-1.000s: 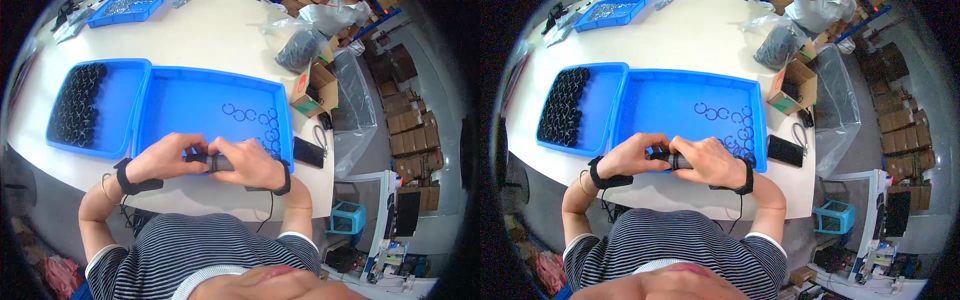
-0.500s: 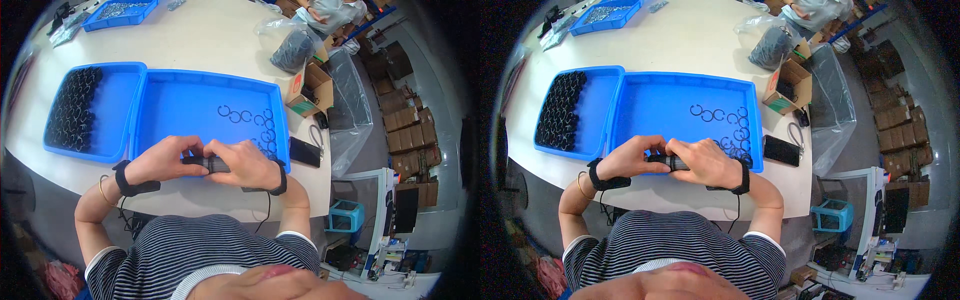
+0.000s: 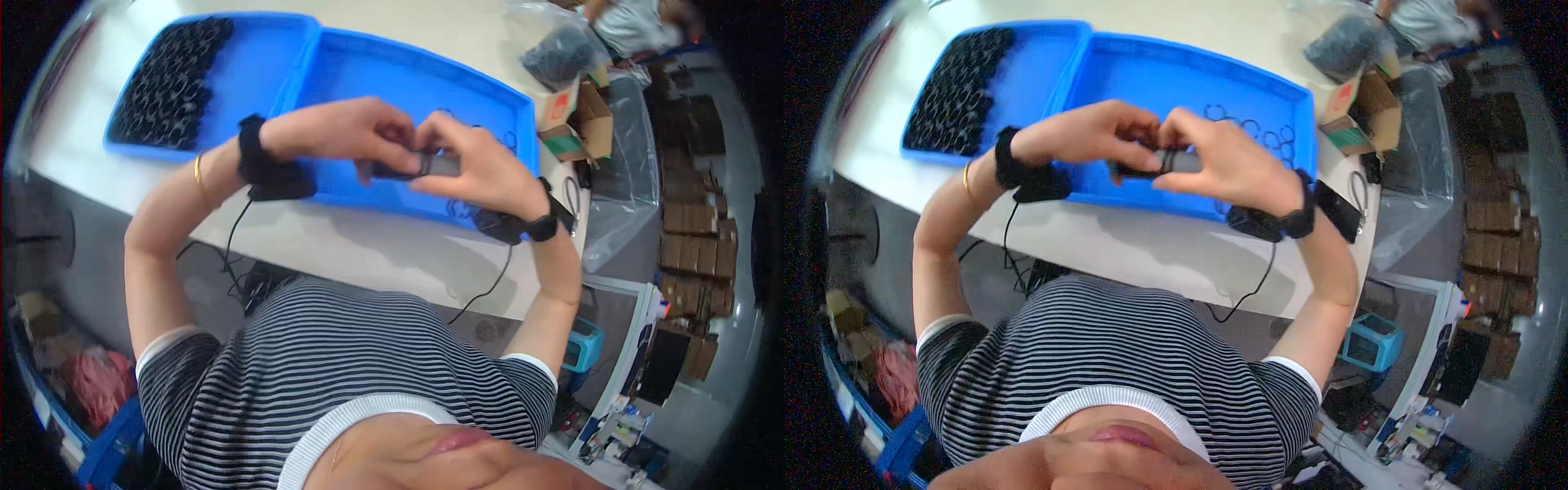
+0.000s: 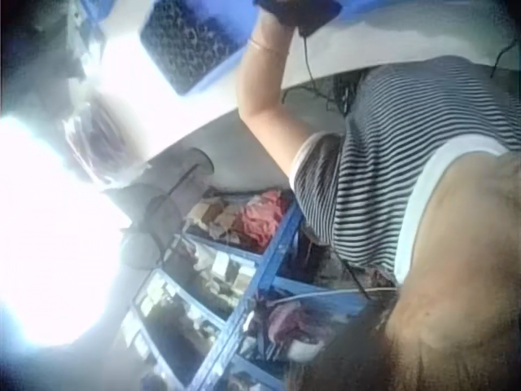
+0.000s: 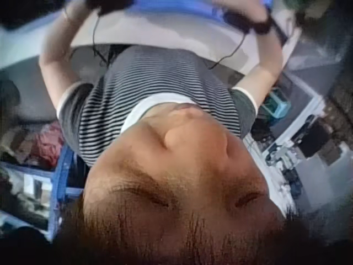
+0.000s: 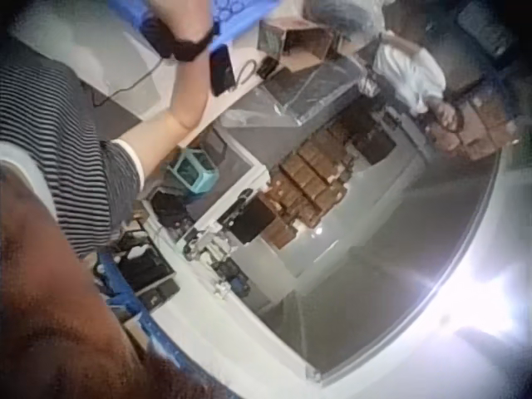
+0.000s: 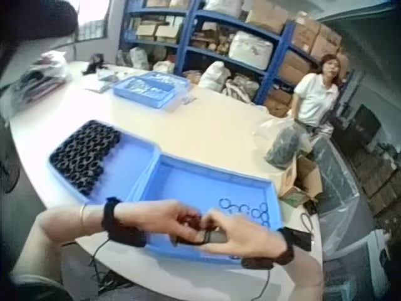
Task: Assembling small black rings onto a metal cylinder at an assembly station.
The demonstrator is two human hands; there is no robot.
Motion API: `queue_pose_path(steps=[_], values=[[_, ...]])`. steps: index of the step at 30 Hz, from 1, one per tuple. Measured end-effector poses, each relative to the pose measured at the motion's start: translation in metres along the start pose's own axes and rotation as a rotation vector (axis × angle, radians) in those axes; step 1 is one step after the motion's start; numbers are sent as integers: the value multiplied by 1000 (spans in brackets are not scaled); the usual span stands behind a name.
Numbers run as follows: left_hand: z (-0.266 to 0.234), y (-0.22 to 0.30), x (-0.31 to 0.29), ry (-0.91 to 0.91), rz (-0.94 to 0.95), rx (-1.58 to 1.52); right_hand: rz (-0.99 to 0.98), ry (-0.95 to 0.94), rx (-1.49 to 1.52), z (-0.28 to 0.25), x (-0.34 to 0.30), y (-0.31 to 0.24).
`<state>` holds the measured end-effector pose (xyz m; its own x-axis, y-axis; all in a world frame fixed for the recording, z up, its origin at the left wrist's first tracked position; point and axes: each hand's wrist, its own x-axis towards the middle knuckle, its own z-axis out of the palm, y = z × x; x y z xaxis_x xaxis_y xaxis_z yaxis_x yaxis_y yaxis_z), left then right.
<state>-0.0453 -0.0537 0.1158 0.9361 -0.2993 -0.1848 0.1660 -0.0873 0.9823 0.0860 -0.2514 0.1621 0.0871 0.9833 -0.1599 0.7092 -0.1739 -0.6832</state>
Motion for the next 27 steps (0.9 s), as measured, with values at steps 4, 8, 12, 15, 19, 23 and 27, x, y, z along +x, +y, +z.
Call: queue_pose_path(steps=[4,8,12,15,19,23,27], values=[[-8,-1,-10,80,11,6,-35,8,49,-2,14,-8],[-17,-4,-26,62,-39,-8,-35,-52,61,0,26,-19],[-22,-6,-35,8,-44,-81,-64,-89,-12,0,33,-29],[-26,-11,-40,10,-48,-119,-65,-130,-31,-3,37,-38],[-34,-15,-47,-3,-49,-142,0,-172,-41,-3,45,-51],[-36,-13,-56,-9,-29,-185,-12,-174,-66,-4,51,-55],[-37,-18,-66,11,18,-200,-5,-168,-7,2,56,-60]])
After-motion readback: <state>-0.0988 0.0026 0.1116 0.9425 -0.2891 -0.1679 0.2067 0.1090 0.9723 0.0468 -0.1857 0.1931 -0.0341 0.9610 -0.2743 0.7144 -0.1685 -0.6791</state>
